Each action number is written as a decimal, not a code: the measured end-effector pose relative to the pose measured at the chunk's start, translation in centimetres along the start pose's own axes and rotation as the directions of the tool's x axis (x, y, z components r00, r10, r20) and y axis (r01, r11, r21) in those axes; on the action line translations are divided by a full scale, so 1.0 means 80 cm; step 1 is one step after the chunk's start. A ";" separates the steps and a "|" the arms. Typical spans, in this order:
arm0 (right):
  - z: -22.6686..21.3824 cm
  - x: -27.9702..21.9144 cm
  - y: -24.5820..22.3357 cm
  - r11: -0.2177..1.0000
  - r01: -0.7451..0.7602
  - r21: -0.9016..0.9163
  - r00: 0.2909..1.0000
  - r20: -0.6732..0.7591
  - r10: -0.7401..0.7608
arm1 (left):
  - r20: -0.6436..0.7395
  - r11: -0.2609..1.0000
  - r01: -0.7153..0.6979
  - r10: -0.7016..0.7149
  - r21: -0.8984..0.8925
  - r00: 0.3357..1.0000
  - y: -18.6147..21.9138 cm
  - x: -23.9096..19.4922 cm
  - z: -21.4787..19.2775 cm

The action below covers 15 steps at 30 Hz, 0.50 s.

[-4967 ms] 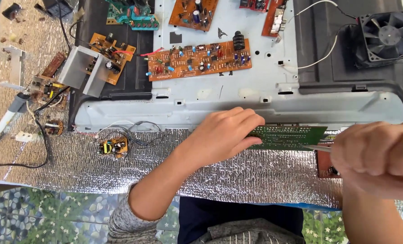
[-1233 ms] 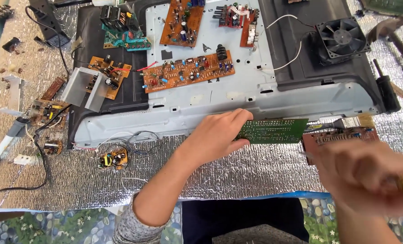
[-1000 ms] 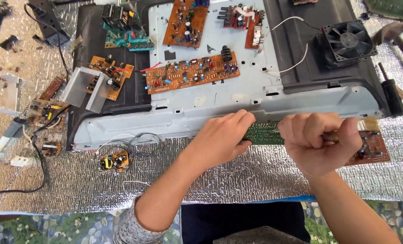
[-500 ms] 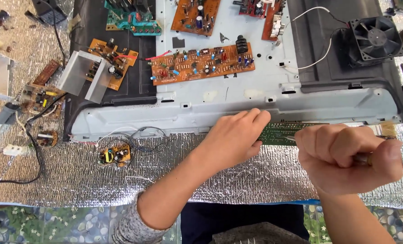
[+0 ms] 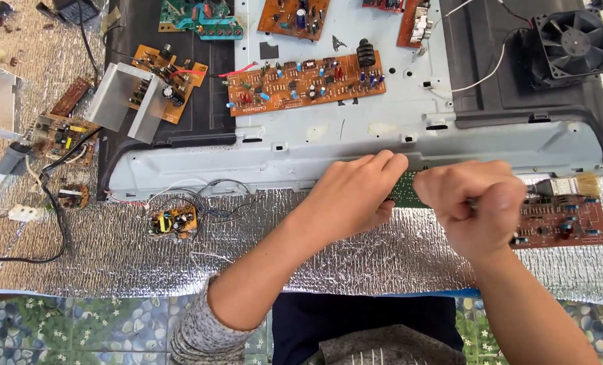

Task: The person holds a green circuit board and uses a small brush to clean its surface. They repeatedly brush the board while occasionally flipping it to access different areas. The board is handled one at a time on a workbench with other electronics parts nearby.

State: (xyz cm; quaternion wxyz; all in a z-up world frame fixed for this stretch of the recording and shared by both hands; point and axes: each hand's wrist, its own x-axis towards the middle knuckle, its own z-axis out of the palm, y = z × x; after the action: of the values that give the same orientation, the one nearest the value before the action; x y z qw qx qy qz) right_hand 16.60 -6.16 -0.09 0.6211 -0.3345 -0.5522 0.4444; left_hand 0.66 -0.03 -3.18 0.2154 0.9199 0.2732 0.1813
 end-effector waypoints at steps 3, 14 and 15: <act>-0.005 0.008 0.004 0.999 -0.024 -0.040 0.993 0.117 0.028 | -0.011 1.000 0.005 -0.005 -0.013 1.000 0.000 -0.001 0.000; -0.005 0.045 -0.019 0.942 -0.278 0.187 0.926 -0.210 0.314 | 0.027 1.000 0.011 -0.011 -0.013 1.000 0.005 0.001 -0.006; -0.005 0.042 -0.019 0.955 -0.251 0.157 0.939 -0.200 0.279 | 0.006 1.000 0.004 -0.004 -0.017 1.000 0.005 0.001 -0.006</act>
State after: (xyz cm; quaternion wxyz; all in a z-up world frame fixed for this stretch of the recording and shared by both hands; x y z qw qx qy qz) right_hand 17.22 -3.63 2.53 0.6330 -0.4119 -0.3999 0.5194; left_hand 0.69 -0.13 -2.59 0.2245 0.9179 0.2729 0.1806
